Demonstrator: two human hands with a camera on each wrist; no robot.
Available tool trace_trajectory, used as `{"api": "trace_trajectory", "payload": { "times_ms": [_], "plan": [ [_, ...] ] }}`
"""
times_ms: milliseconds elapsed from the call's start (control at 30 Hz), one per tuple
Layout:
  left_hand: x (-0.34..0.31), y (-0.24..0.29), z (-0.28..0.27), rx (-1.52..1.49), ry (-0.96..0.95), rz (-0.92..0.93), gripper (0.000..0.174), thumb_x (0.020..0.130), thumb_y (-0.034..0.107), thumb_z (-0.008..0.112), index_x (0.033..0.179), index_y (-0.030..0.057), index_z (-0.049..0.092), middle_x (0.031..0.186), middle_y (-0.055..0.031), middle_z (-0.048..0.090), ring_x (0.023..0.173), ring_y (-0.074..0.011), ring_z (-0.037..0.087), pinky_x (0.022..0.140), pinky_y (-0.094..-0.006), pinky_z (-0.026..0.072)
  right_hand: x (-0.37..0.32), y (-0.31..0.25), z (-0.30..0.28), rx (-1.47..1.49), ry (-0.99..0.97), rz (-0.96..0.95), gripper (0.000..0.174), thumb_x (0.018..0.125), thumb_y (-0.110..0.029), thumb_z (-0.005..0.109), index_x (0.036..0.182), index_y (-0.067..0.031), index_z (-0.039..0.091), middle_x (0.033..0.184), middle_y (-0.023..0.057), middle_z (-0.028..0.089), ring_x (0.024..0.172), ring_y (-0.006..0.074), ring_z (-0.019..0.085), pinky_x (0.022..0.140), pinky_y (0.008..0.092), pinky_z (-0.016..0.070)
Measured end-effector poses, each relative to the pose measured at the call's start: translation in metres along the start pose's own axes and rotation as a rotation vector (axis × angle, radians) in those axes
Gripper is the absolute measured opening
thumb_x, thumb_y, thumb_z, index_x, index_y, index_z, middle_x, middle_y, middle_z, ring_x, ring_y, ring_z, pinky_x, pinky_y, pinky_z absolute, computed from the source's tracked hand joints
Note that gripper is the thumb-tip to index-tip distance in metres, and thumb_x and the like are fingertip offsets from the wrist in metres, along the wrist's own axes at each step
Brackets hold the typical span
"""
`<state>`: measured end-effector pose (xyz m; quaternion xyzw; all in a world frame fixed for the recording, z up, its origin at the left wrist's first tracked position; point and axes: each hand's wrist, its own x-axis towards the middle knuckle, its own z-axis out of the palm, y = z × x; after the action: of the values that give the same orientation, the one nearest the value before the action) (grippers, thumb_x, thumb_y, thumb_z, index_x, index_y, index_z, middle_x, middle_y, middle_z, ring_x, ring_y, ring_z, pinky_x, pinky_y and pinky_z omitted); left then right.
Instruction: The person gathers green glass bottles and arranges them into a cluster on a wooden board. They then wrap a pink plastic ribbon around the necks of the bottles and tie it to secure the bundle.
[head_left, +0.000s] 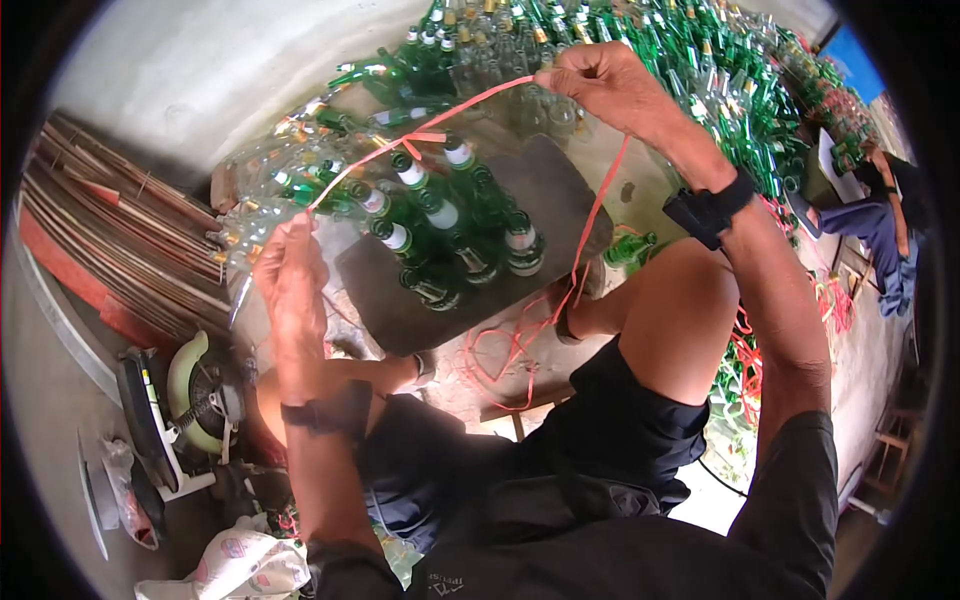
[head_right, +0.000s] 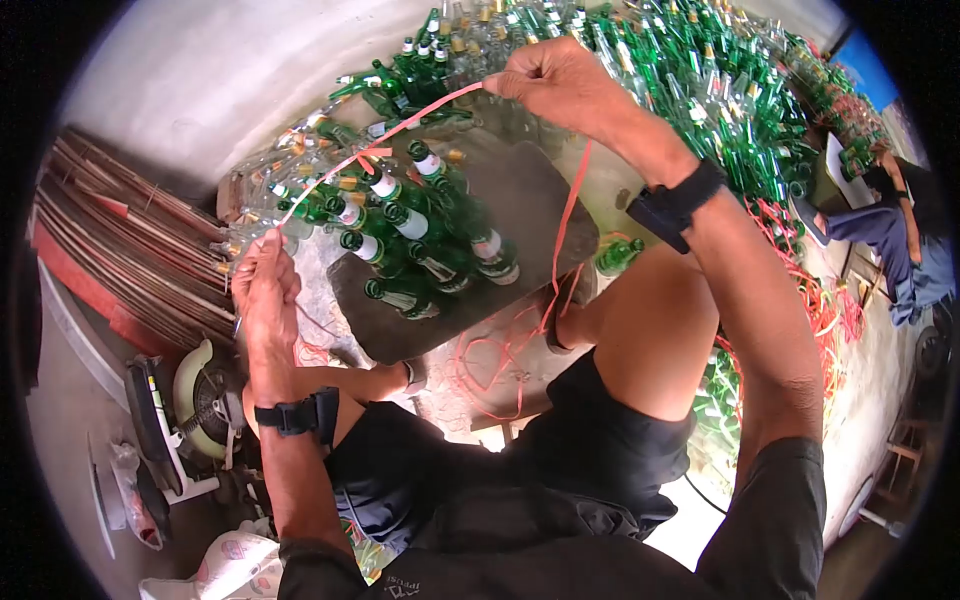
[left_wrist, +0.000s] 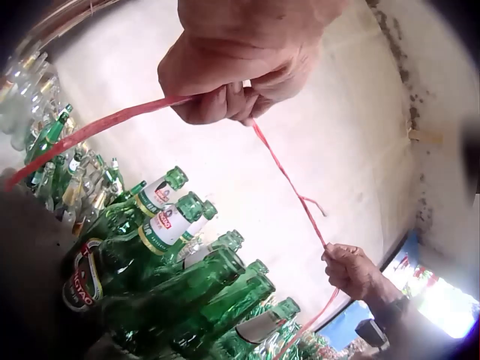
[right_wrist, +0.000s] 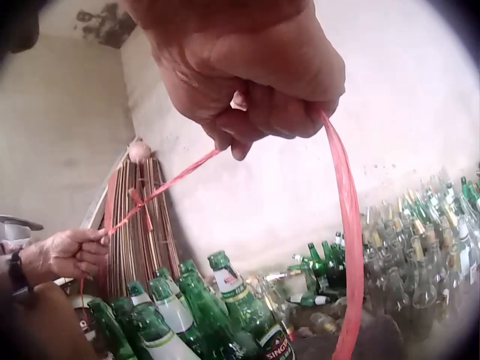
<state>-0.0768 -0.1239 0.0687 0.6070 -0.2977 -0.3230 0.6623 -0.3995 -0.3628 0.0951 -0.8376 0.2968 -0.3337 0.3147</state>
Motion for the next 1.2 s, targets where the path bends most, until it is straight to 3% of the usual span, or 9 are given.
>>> {"api": "trace_trajectory", "payload": {
  "times_ms": [267, 400, 467, 733, 800, 900, 1033, 1067, 1200],
  "plan": [
    [0.044, -0.056, -0.005, -0.115, 0.170, -0.128, 0.015, 0.100, 0.019, 0.066, 0.090, 0.0080, 0.063, 0.059, 0.0107, 0.037, 0.044, -0.0006, 0.029, 0.039, -0.0209, 0.0220, 0.044, 0.054, 0.071, -0.015, 0.045, 0.065, 0.041, 0.094, -0.021, 0.073, 0.063, -0.0020, 0.053, 0.057, -0.0026, 0.038, 0.057, 0.0064, 0.036, 0.049, 0.0327, 0.0313],
    [0.055, -0.100, -0.022, -0.081, 0.071, -0.056, 0.014, 0.098, 0.020, 0.068, 0.091, 0.0084, 0.064, 0.058, 0.0099, 0.038, 0.044, -0.0006, 0.029, 0.038, -0.0212, 0.0221, 0.035, 0.085, 0.103, -0.069, 0.125, 0.101, 0.032, 0.088, -0.027, 0.075, 0.072, -0.0011, 0.065, 0.060, 0.0122, 0.055, 0.054, 0.0177, 0.045, 0.054, 0.0372, 0.0433],
    [0.057, -0.114, -0.020, -0.033, 0.096, -0.142, 0.015, 0.098, 0.021, 0.068, 0.090, 0.0089, 0.064, 0.058, 0.0097, 0.039, 0.044, -0.0008, 0.030, 0.038, -0.0214, 0.0226, 0.025, 0.092, 0.113, -0.062, 0.052, 0.293, 0.030, 0.085, -0.038, 0.074, 0.085, -0.0078, 0.075, 0.077, 0.0162, 0.069, 0.070, 0.0354, 0.066, 0.067, 0.0435, 0.0537],
    [0.060, -0.172, -0.032, 0.086, 0.078, -0.351, 0.024, 0.096, 0.027, 0.071, 0.082, 0.0088, 0.063, 0.058, 0.0069, 0.043, 0.043, -0.0042, 0.036, 0.038, -0.0232, 0.0243, -0.003, 0.120, 0.154, -0.090, -0.056, 0.441, 0.033, 0.085, -0.041, 0.073, 0.084, -0.0073, 0.075, 0.084, 0.0181, 0.070, 0.084, 0.0385, 0.068, 0.074, 0.0465, 0.0530],
    [0.065, -0.187, -0.030, 0.177, 0.109, -0.316, 0.024, 0.094, 0.028, 0.073, 0.086, 0.0068, 0.067, 0.056, 0.0059, 0.044, 0.042, -0.0059, 0.038, 0.037, -0.0245, 0.0256, -0.011, 0.119, 0.156, -0.093, -0.020, 0.361, 0.037, 0.085, -0.038, 0.073, 0.078, -0.0019, 0.072, 0.074, 0.0218, 0.064, 0.068, 0.0394, 0.062, 0.065, 0.0462, 0.0492],
    [0.059, -0.188, -0.026, 0.226, 0.114, -0.426, 0.010, 0.093, 0.007, 0.055, 0.085, 0.0120, 0.060, 0.060, 0.0060, 0.045, 0.043, -0.0059, 0.040, 0.036, -0.0230, 0.0293, -0.013, 0.122, 0.156, -0.098, -0.129, 0.369, 0.043, 0.085, -0.041, 0.074, 0.074, -0.0001, 0.069, 0.069, 0.0224, 0.061, 0.062, 0.0378, 0.059, 0.062, 0.0464, 0.0473],
    [0.070, -0.244, -0.049, 0.321, 0.087, -0.274, 0.008, 0.094, 0.010, 0.059, 0.086, 0.0121, 0.061, 0.061, 0.0052, 0.049, 0.043, -0.0051, 0.040, 0.037, -0.0219, 0.0281, -0.022, 0.137, 0.165, -0.204, -0.188, 0.372, 0.050, 0.085, -0.052, 0.073, 0.080, -0.0018, 0.072, 0.081, 0.0235, 0.067, 0.081, 0.0425, 0.066, 0.071, 0.0490, 0.0520],
    [0.065, -0.237, -0.043, 0.437, 0.053, -0.136, 0.016, 0.089, 0.009, 0.054, 0.083, 0.0018, 0.067, 0.063, -0.0001, 0.052, 0.056, -0.0110, 0.052, 0.046, -0.0281, 0.0390, -0.024, 0.136, 0.166, -0.213, -0.185, 0.420, 0.051, 0.086, -0.053, 0.071, 0.079, -0.0022, 0.072, 0.079, 0.0228, 0.067, 0.081, 0.0417, 0.067, 0.071, 0.0496, 0.0518],
    [0.051, -0.203, -0.021, 0.406, 0.066, -0.344, 0.019, 0.089, 0.012, 0.056, 0.076, 0.0029, 0.066, 0.064, 0.0002, 0.053, 0.057, -0.0117, 0.051, 0.049, -0.0310, 0.0401, -0.030, 0.139, 0.169, -0.186, -0.212, 0.517, 0.053, 0.086, -0.055, 0.070, 0.079, -0.0027, 0.072, 0.078, 0.0215, 0.068, 0.081, 0.0409, 0.067, 0.072, 0.0489, 0.0526]
  ]
}}
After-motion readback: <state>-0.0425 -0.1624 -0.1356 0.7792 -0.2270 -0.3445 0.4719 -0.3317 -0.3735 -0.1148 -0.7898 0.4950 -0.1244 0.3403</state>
